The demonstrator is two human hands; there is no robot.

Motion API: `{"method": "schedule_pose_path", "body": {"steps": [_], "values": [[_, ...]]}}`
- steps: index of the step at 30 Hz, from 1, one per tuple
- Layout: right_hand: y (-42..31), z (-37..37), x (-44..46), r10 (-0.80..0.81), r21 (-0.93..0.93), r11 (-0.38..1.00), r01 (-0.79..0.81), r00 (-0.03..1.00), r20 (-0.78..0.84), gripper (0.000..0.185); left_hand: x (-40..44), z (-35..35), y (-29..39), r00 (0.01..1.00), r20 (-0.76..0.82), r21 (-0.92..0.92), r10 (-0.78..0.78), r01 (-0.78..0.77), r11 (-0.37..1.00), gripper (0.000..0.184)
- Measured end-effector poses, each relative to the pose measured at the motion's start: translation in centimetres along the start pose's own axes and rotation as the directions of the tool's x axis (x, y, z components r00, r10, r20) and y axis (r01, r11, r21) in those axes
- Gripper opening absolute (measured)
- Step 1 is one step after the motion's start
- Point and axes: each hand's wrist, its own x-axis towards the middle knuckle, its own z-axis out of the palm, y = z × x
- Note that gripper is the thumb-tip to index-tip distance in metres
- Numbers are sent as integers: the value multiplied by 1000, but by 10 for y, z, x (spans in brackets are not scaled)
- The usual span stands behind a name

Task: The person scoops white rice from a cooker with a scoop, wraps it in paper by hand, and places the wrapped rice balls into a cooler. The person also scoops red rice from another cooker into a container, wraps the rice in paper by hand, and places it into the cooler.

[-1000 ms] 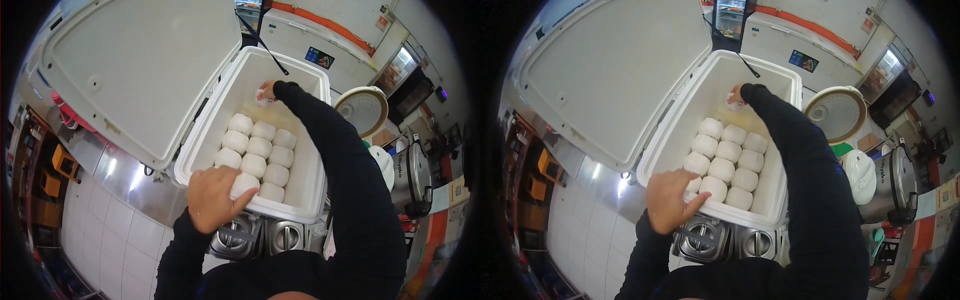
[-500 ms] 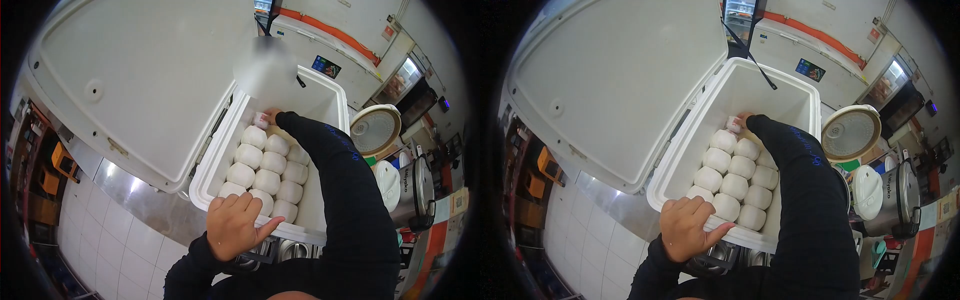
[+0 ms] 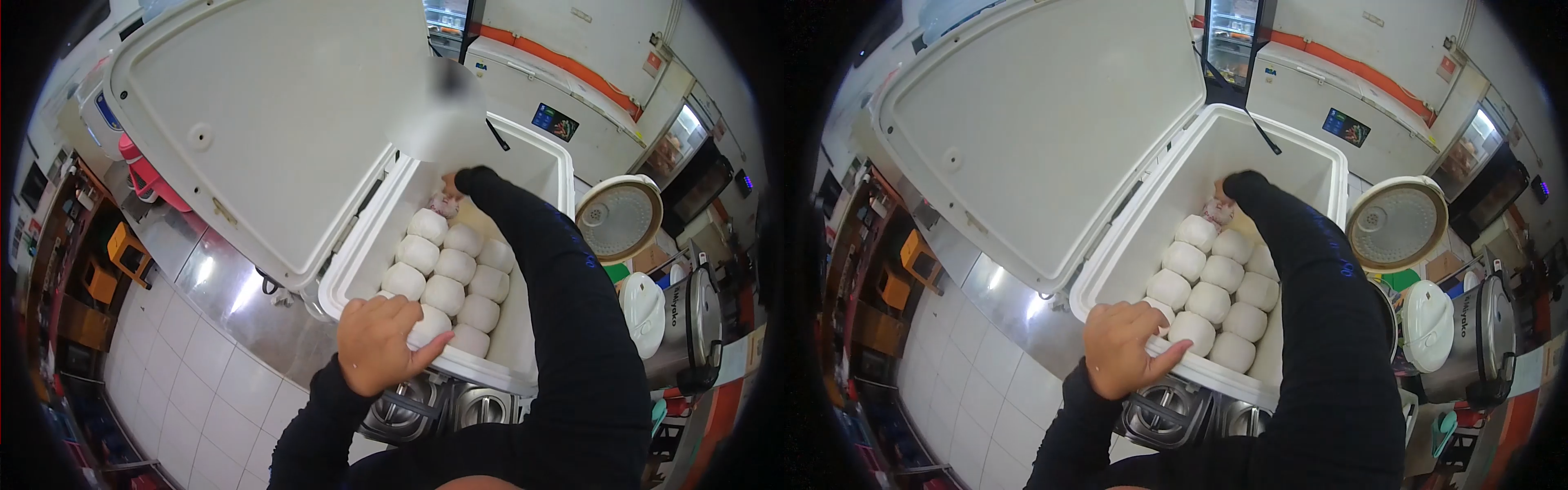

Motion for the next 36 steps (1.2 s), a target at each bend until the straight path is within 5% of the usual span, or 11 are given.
{"method": "schedule_pose_path", "body": {"steps": [2, 3, 4, 8, 11, 14, 17, 21, 23, 26, 36], "values": [[10, -33, -20, 558, 441, 777, -449, 816, -152, 35, -1, 3, -2, 1000, -11, 6, -15, 15, 1000, 27], [59, -17, 5, 478, 150, 874, -462, 765, -432, 38, -2, 5, 0, 1000, -4, -1, -25, 25, 1000, 26], [44, -63, -21, 567, 267, 823, -501, 701, -432, 41, -1, 3, 3, 999, 10, 19, -37, 37, 999, 25], [-157, -219, -237, 65, -42, 988, -148, 647, -760, 28, -7, 10, 10, 998, -42, 53, -51, 53, 997, 12], [-264, -237, -380, 412, 422, 883, -205, 769, -488, 64, -28, 23, 21, 944, -284, -162, -171, 128, 978, 14], [-348, -170, -475, 513, 510, 836, -204, 619, -594, 34, -67, 38, 72, 817, -567, -162, -103, 12, 987, 19], [-373, -64, -505, 538, 589, 778, -220, 716, -444, 23, -117, 76, 140, 906, -418, -419, -66, -128, 899, 24], [-399, 58, -485, 645, 624, 628, -465, 759, -84, 28, -124, 151, 254, 901, 270, -789, 340, 5, 614, 24], [-405, 89, -463, 693, 590, 608, -531, 718, -67, 29, -135, 214, 286, 808, 441, -719, 392, 56, 693, 38], [-395, 100, -445, 715, 550, 594, -587, 699, -26, 34, -167, 300, 293, 803, 597, -12, 11, -4, 1000, 80], [-361, 41, -487, 646, 218, 763, -609, 737, -200, 18, -167, 350, 277, 620, 735, 140, -275, 259, 956, 74]]}}
